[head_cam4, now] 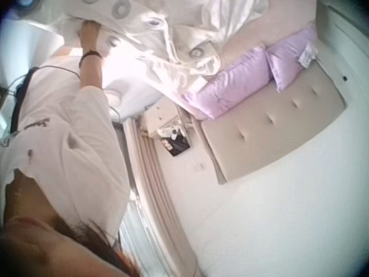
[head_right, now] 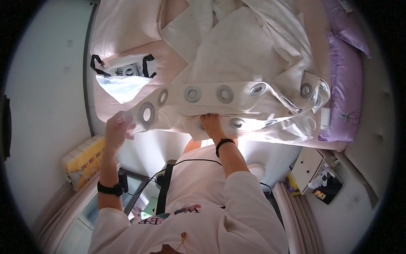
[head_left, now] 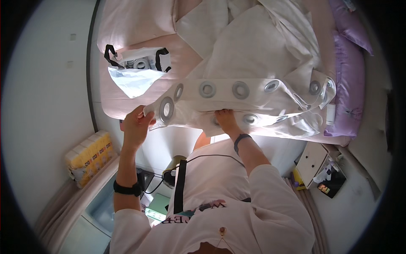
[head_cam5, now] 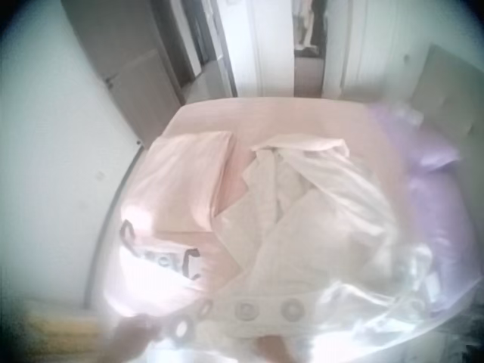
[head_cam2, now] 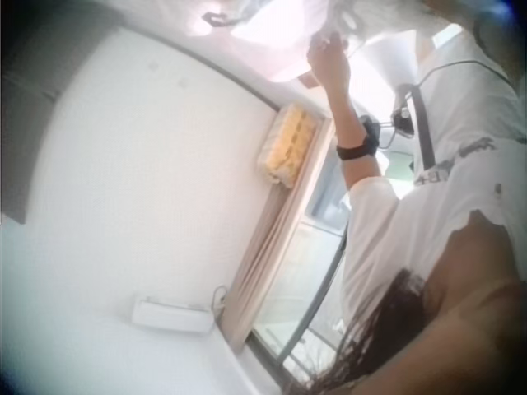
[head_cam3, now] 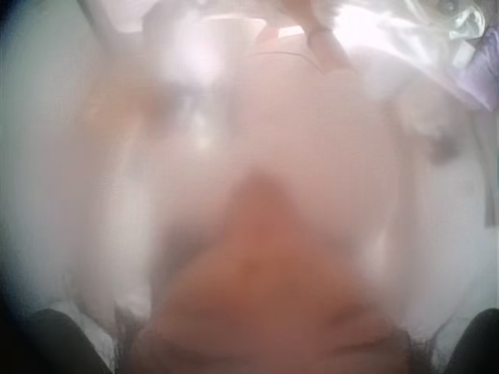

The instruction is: The person folds a white curtain with metal grommets on a bed, handling the fabric and grommet section by hand and smoothing the material.

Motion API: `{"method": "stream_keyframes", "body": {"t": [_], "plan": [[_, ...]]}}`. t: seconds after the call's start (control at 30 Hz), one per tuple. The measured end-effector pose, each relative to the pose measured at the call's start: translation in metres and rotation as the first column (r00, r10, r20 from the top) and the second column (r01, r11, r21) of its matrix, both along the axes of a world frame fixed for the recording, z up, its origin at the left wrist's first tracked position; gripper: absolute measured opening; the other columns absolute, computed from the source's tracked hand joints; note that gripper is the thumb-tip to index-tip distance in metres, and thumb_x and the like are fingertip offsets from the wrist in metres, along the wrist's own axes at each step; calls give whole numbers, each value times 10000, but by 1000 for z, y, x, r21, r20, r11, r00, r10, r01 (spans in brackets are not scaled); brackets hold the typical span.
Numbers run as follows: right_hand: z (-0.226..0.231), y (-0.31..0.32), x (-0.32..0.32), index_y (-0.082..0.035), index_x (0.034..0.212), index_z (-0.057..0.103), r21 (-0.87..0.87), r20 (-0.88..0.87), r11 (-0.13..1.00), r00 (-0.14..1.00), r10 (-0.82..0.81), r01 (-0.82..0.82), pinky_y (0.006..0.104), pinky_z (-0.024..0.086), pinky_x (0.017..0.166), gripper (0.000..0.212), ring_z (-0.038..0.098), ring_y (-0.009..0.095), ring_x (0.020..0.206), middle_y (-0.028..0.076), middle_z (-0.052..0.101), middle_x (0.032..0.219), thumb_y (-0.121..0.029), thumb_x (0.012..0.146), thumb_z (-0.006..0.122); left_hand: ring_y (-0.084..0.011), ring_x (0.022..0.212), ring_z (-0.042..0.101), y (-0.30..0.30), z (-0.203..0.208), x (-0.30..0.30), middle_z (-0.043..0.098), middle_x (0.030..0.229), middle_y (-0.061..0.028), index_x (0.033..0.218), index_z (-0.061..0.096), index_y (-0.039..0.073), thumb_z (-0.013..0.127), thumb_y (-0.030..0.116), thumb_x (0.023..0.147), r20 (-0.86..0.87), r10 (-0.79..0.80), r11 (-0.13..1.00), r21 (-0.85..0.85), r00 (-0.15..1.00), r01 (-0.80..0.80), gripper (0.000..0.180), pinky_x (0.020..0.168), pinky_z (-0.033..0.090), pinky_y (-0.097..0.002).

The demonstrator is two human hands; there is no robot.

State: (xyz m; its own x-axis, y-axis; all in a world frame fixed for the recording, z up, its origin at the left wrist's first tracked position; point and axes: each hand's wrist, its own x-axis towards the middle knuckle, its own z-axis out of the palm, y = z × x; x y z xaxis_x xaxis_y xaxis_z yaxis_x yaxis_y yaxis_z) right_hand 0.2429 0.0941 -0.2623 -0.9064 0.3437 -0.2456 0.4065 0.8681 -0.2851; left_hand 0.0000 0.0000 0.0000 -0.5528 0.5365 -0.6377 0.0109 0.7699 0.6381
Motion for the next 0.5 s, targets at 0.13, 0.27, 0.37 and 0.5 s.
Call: {"method": "stream_keyframes", "body": {"t": [0.13, 0.27, 0.37, 0.5], "plan": [[3, -8, -1, -106, 834, 504, -33, -9, 997, 997, -72, 72, 430, 290, 801, 184, 467, 212, 854, 55, 503, 865, -163, 666, 457, -67, 642, 507, 7, 2, 13, 518, 731, -16, 897, 455, 39, 429, 109, 780, 88, 155, 987, 24, 984, -157, 139, 561, 470, -219], [19, -11, 0, -113, 803, 505, 8, -97, 993, 988, 117, -116, 395, 327, 750, 158, 474, 204, 809, 38, 506, 805, -154, 653, 476, -57, 663, 490, 10, 1, 18, 500, 734, -1, 875, 435, 40, 387, 119, 806, 95, 198, 978, 40, 976, -203, 114, 598, 460, -208], [55, -4, 6, -109, 819, 495, -330, -92, 932, 988, 125, -148, 340, 334, 713, 195, 476, 203, 791, 48, 496, 780, -86, 626, 486, -57, 719, 481, 4, -10, 19, 488, 775, -1, 886, 429, 40, 375, 117, 813, 152, 191, 967, 141, 970, -212, 119, 645, 451, -219], [149, 14, 8, -133, 860, 477, -474, -190, 772, 905, 381, -424, 311, 351, 691, 244, 474, 198, 783, 34, 489, 752, -53, 631, 466, -64, 778, 469, 8, -11, 24, 473, 836, -12, 904, 421, 30, 370, 111, 814, 291, 89, 931, 315, 952, -184, 131, 691, 443, -249]]}}
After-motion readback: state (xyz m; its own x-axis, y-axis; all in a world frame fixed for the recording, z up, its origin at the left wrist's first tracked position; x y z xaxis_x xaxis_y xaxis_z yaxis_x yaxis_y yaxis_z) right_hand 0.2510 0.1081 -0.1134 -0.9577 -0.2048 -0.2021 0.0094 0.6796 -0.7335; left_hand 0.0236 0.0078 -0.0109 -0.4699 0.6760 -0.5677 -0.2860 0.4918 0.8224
